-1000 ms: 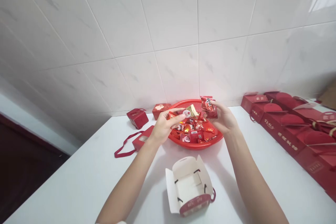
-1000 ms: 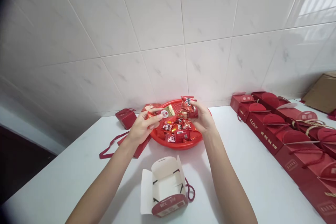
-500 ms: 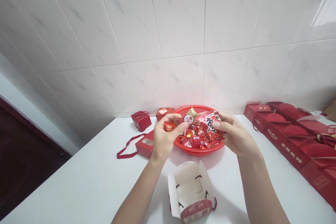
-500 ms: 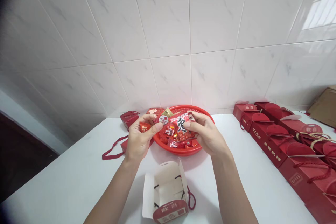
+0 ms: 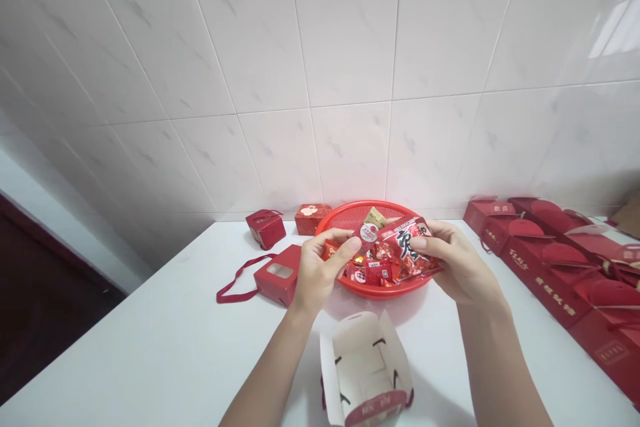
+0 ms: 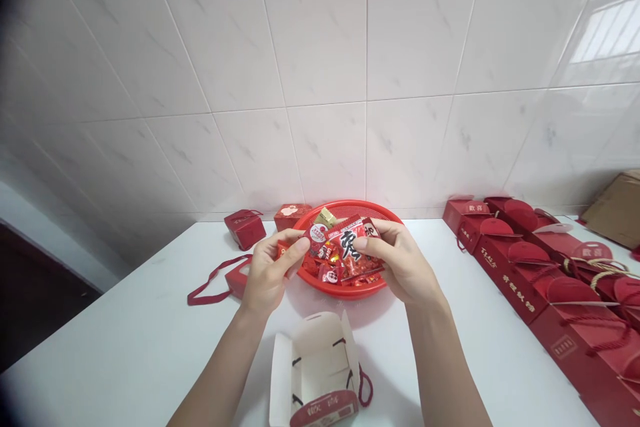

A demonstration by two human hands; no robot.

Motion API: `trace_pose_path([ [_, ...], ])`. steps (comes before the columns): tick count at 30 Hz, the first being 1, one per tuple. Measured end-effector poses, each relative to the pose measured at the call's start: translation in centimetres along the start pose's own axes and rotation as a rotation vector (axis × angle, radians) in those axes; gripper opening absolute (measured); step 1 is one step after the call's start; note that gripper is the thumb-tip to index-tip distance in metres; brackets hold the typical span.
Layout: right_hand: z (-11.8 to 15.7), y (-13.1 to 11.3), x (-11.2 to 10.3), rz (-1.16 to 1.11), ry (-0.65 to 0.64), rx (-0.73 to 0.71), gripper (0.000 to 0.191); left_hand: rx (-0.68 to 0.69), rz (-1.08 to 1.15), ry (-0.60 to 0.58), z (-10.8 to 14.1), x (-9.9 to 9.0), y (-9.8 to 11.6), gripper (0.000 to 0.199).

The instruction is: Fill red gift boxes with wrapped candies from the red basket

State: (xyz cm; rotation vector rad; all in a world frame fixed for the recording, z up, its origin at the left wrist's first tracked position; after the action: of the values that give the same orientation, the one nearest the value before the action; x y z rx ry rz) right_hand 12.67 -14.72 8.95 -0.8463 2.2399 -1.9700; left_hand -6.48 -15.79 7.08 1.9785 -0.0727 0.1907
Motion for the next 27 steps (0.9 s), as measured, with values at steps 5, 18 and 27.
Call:
trace_pose_path([
  [5, 0.0, -0.2, -0.1, 0.01, 0.021, -0.002, 0.019, 0.05, -0.07, 0.007, 0.0, -0.3, -0.1, 0.037],
  [18, -0.2, -0.3, -1.3, 0.166, 0.123, -0.045, 0.03, 0.007, -0.094, -0.065, -0.4, -0.8, 0.1, 0.039],
  [27, -0.4, 0.4, 1.1, 0.352, -0.186, 0.0, 0.021, -0.165, -0.087, -0.292, -0.6, -0.4, 0.5, 0.033],
])
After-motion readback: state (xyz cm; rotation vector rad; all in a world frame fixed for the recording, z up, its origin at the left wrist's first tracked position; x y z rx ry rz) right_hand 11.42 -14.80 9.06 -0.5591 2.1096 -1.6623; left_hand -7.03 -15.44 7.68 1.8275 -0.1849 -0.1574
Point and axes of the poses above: each hand's wrist, its own z-axis away from the middle knuckle, its own x-axis out of the palm, y = z × x, the point moved 4 cm from there along -z, towards the middle knuckle, and after that the axes turned 3 degrees about x, right-handed, at the moved point
